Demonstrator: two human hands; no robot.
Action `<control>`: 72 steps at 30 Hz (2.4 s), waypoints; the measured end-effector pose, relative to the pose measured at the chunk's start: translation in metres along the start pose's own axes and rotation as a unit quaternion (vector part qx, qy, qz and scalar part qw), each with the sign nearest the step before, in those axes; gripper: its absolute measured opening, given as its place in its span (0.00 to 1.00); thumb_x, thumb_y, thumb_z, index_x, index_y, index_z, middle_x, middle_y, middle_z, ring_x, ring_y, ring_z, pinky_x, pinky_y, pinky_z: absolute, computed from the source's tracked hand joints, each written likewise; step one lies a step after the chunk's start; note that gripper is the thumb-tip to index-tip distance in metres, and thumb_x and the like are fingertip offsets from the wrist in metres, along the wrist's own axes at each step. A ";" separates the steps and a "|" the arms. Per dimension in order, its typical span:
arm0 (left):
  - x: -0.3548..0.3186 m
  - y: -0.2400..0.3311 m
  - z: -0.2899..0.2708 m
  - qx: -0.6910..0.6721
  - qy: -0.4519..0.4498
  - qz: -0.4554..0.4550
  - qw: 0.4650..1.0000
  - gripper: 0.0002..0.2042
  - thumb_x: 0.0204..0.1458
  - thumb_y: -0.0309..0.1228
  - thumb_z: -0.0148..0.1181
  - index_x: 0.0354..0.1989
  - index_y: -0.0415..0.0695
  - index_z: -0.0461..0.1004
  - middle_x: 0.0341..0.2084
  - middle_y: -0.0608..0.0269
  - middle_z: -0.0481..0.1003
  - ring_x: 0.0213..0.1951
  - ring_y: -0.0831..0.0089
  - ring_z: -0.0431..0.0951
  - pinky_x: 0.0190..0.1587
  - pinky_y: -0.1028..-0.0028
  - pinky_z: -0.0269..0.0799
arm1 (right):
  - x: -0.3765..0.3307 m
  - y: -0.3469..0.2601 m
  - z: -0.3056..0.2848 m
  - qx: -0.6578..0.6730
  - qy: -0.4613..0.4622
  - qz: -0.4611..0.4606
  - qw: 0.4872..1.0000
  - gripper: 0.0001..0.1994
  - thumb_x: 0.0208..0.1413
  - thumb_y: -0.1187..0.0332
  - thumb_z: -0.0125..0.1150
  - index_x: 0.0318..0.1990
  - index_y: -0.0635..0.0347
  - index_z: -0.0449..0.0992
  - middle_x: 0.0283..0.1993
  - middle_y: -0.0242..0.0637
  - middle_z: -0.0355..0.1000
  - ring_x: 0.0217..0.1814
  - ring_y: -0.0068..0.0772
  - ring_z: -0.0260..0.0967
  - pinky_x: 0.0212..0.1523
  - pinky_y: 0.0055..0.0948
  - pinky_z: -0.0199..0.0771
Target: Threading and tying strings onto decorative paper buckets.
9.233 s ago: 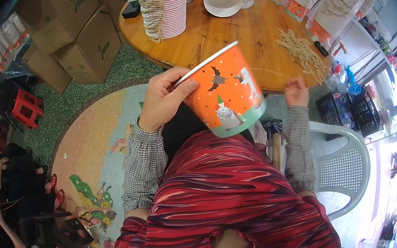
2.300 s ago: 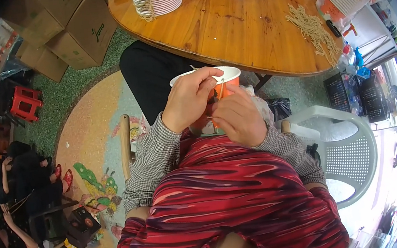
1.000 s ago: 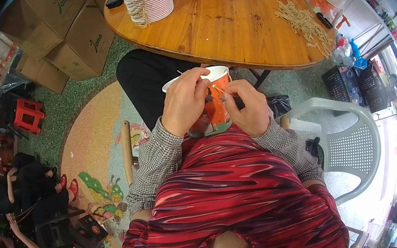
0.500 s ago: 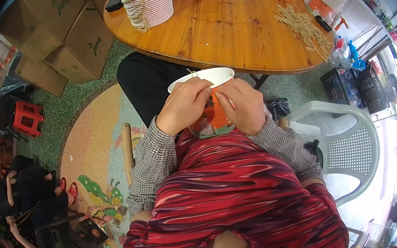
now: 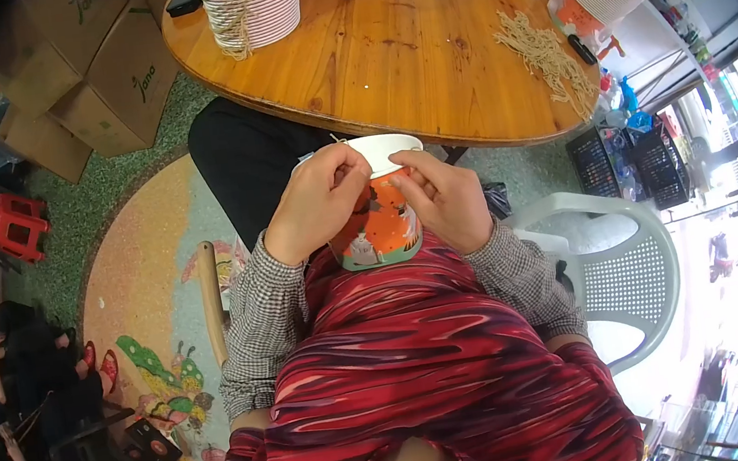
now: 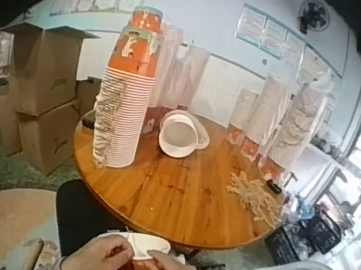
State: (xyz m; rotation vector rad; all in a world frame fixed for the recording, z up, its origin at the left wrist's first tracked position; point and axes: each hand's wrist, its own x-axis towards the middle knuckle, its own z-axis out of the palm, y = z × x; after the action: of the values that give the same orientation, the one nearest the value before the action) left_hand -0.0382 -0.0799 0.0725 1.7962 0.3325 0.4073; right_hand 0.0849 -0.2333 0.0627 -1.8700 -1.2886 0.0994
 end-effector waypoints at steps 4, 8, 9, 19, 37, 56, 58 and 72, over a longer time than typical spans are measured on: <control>0.002 -0.002 0.004 0.071 0.101 0.098 0.987 0.05 0.52 0.26 0.53 0.31 0.37 0.69 0.24 0.53 0.70 0.27 0.58 0.73 0.30 0.69 0.67 | 0.003 -0.011 -0.006 0.003 -0.010 0.012 1.000 0.11 0.53 0.72 0.61 0.45 0.61 0.74 0.21 0.37 0.69 0.20 0.21 0.66 0.22 0.21 0.67; 0.007 -0.004 0.017 0.070 0.194 0.208 0.956 0.03 0.53 0.25 0.53 0.32 0.38 0.69 0.27 0.53 0.70 0.30 0.55 0.72 0.31 0.67 0.67 | 0.015 -0.021 -0.010 0.097 -0.027 0.047 0.994 0.10 0.54 0.72 0.60 0.43 0.62 0.74 0.17 0.37 0.70 0.17 0.18 0.68 0.21 0.19 0.66; 0.005 -0.001 0.019 0.085 0.202 0.216 0.952 0.02 0.52 0.24 0.53 0.32 0.39 0.69 0.28 0.53 0.70 0.31 0.55 0.72 0.32 0.67 0.68 | 0.019 -0.027 -0.013 0.137 -0.054 0.081 0.986 0.09 0.54 0.72 0.59 0.43 0.62 0.74 0.16 0.36 0.70 0.17 0.16 0.67 0.20 0.18 0.66; 0.004 -0.010 0.018 0.079 0.080 0.199 0.974 0.07 0.50 0.27 0.56 0.36 0.39 0.74 0.32 0.56 0.76 0.32 0.61 0.77 0.39 0.68 0.68 | 0.023 -0.021 -0.006 0.322 -0.009 0.154 0.934 0.04 0.58 0.72 0.54 0.39 0.61 0.70 0.19 0.28 0.69 0.16 0.11 0.60 0.16 0.12 0.57; -0.012 0.007 0.015 -0.212 0.022 0.021 0.977 0.07 0.57 0.28 0.55 0.37 0.37 0.75 0.24 0.70 0.73 0.26 0.86 0.71 0.30 0.86 0.67 | 0.025 -0.038 -0.059 0.062 -0.041 -0.154 0.985 0.10 0.51 0.78 0.58 0.42 0.64 0.74 0.37 0.40 0.73 0.38 0.35 0.72 0.40 0.26 0.71; -0.013 0.012 0.004 -0.181 0.014 0.021 0.983 0.09 0.56 0.30 0.55 0.34 0.36 0.77 0.19 0.71 0.72 0.21 0.88 0.68 0.24 0.87 0.62 | 0.021 -0.009 -0.033 0.277 -0.092 0.015 0.956 0.12 0.51 0.73 0.62 0.43 0.67 0.74 0.38 0.34 0.73 0.43 0.21 0.69 0.45 0.23 0.70; -0.009 0.006 0.003 -0.183 0.008 0.020 0.983 0.09 0.56 0.29 0.55 0.33 0.36 0.77 0.19 0.71 0.72 0.21 0.88 0.68 0.23 0.88 0.61 | 0.019 -0.009 -0.023 0.294 -0.071 0.059 0.951 0.14 0.49 0.72 0.64 0.44 0.67 0.74 0.37 0.34 0.73 0.43 0.21 0.70 0.42 0.23 0.71; -0.013 0.053 -0.027 -0.229 -0.002 0.022 0.973 0.08 0.56 0.28 0.54 0.35 0.37 0.75 0.18 0.74 0.68 0.21 0.88 0.66 0.24 0.88 0.60 | 0.041 -0.065 -0.025 0.163 -0.005 -0.054 0.985 0.04 0.55 0.76 0.56 0.36 0.66 0.70 0.29 0.28 0.70 0.29 0.15 0.69 0.30 0.17 0.68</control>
State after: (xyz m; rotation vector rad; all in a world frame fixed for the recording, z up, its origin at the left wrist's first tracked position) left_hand -0.0614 -0.0752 0.1285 1.3527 0.1771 0.4694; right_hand 0.0683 -0.2072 0.1377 -1.5205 -1.2931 0.2473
